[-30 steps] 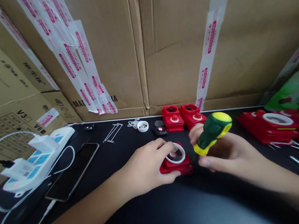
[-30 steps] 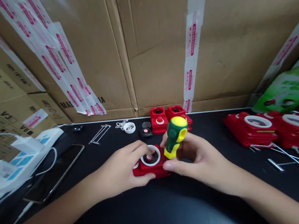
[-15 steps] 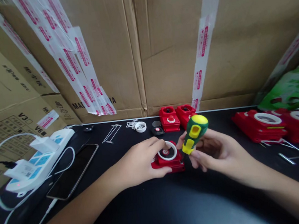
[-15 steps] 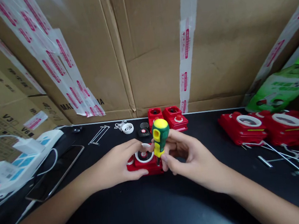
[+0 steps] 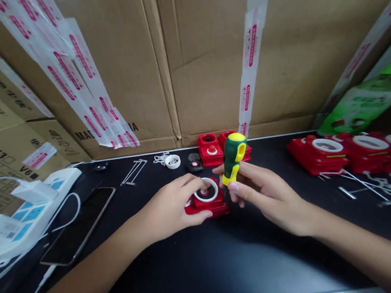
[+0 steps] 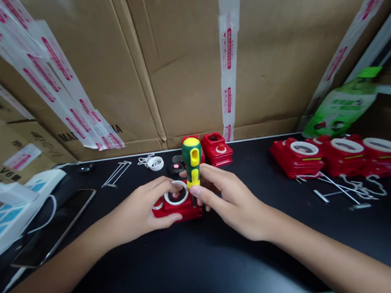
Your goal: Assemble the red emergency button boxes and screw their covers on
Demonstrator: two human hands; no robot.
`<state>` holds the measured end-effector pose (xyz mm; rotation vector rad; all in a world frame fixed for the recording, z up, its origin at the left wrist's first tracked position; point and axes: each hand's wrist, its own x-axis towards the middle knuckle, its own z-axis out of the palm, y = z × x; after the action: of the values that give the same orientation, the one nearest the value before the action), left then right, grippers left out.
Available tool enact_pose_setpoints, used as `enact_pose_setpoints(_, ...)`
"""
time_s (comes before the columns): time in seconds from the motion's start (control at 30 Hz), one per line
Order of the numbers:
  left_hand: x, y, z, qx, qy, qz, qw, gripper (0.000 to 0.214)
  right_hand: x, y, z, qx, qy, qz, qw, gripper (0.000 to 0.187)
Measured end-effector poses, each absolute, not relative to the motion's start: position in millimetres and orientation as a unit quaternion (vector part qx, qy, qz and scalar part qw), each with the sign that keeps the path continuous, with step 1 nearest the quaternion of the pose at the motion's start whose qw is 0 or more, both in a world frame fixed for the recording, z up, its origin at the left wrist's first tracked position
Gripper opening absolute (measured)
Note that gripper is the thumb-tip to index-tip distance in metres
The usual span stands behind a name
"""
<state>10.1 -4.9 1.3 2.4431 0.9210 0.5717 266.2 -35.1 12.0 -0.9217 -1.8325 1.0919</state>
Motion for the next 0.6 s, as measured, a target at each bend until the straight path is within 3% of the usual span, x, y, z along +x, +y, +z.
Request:
enact_pose_setpoints(0.33, 12.9, -6.4, 2.9, 0.888, 0.343, 0.194, 0.237, 0.041, 272.4, -35.7, 14.6, -0.378, -0.756, 0.395, 0.359, 0.033)
enact_pose_setpoints(0.47, 15.3, -7.9, 4.9, 0.888, 0.358, 0.182, 0.225, 0.04, 272.6, -34.7, 14.7, -0.371, -0.736, 0.417, 0.385, 0.043)
enact_pose_setpoints(0.6, 16.1, -9.1, 6.2, 0.885, 0.369, 0.175, 0.224, 0.042, 271.5, -34.8, 13.9, -0.359, -0.699, 0.452, 0.421, 0.04)
